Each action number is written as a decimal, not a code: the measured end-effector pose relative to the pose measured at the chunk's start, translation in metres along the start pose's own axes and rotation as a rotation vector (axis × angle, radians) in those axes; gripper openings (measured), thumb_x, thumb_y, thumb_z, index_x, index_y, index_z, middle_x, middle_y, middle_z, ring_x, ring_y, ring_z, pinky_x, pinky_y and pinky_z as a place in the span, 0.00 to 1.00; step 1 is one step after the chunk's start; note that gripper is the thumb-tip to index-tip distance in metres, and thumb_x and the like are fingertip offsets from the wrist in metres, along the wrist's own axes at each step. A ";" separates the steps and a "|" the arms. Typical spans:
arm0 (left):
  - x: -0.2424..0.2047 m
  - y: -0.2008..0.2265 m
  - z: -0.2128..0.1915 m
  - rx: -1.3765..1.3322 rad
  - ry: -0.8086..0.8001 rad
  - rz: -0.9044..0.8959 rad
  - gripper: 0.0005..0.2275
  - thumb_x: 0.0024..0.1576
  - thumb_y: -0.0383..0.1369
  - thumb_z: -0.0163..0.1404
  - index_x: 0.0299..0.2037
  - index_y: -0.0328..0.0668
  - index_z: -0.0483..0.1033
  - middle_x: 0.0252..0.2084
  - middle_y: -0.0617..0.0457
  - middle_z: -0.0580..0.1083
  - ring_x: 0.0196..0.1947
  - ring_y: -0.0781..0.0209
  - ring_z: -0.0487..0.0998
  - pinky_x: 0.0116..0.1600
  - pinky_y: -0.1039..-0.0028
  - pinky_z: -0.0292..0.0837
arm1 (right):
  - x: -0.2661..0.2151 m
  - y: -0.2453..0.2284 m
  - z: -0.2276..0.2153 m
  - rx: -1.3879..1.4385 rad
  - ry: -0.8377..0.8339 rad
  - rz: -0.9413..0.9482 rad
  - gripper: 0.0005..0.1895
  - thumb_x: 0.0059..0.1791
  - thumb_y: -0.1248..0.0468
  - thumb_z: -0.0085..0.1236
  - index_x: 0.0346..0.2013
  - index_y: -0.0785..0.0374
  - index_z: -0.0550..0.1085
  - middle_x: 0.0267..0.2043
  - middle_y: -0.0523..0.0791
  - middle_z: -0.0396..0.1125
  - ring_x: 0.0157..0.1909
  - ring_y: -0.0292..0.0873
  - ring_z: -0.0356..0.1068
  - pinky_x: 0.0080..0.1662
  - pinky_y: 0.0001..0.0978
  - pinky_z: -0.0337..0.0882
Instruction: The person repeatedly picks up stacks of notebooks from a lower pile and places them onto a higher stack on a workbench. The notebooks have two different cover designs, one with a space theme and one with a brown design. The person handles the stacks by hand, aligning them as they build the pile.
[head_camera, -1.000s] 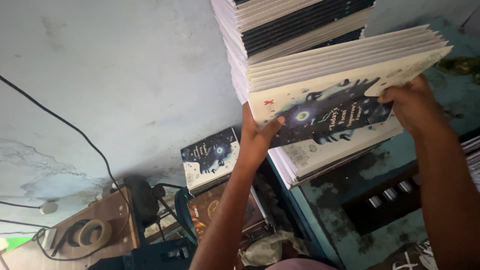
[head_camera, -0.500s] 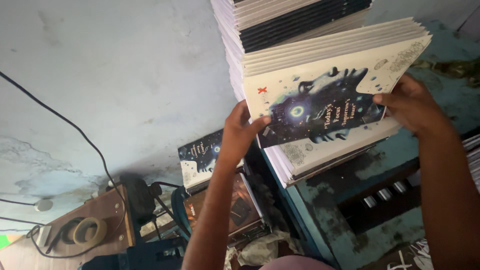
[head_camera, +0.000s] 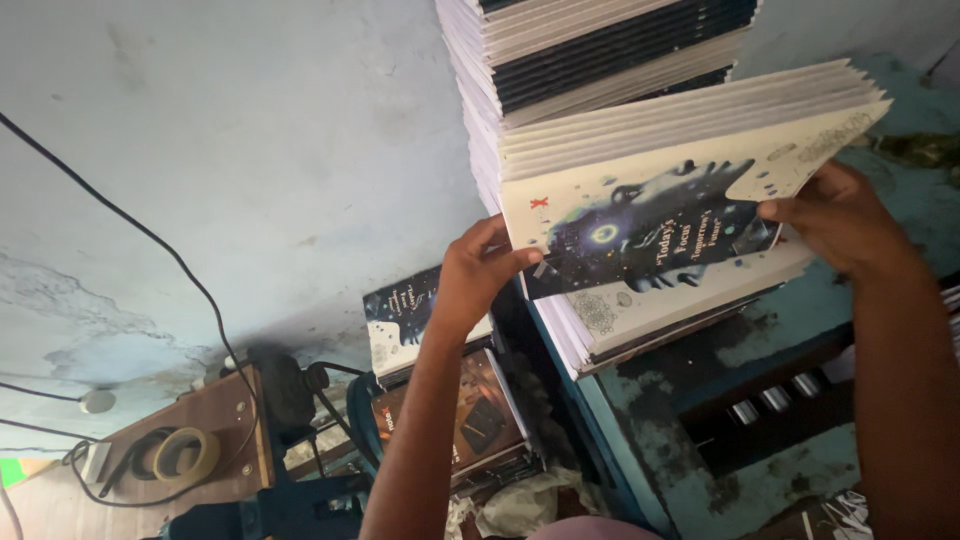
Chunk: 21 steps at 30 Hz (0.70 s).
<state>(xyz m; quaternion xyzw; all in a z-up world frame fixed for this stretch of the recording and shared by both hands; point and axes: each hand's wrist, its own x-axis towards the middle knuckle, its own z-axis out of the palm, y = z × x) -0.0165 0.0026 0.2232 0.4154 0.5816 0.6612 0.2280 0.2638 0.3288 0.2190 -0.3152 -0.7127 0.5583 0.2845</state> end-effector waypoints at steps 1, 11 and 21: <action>0.000 0.000 0.000 -0.020 -0.007 0.025 0.20 0.54 0.25 0.62 0.58 0.34 0.76 0.48 0.48 0.79 0.49 0.63 0.80 0.57 0.73 0.78 | -0.002 -0.002 0.002 -0.051 0.053 0.050 0.24 0.46 0.72 0.61 0.58 0.64 0.72 0.52 0.51 0.74 0.54 0.47 0.75 0.48 0.46 0.78; 0.004 0.033 0.011 -0.078 0.004 -0.033 0.15 0.53 0.28 0.62 0.48 0.28 0.80 0.36 0.52 0.81 0.36 0.67 0.80 0.44 0.77 0.77 | -0.007 -0.015 -0.017 -0.126 0.135 -0.121 0.17 0.48 0.68 0.65 0.52 0.63 0.76 0.49 0.49 0.75 0.50 0.45 0.76 0.51 0.44 0.77; 0.004 0.027 0.057 -0.327 0.047 -0.481 0.21 0.48 0.41 0.65 0.36 0.23 0.79 0.29 0.44 0.80 0.25 0.56 0.80 0.33 0.71 0.79 | 0.037 -0.008 -0.089 -0.088 -0.025 0.068 0.20 0.58 0.59 0.61 0.46 0.80 0.73 0.37 0.57 0.73 0.34 0.48 0.73 0.37 0.38 0.73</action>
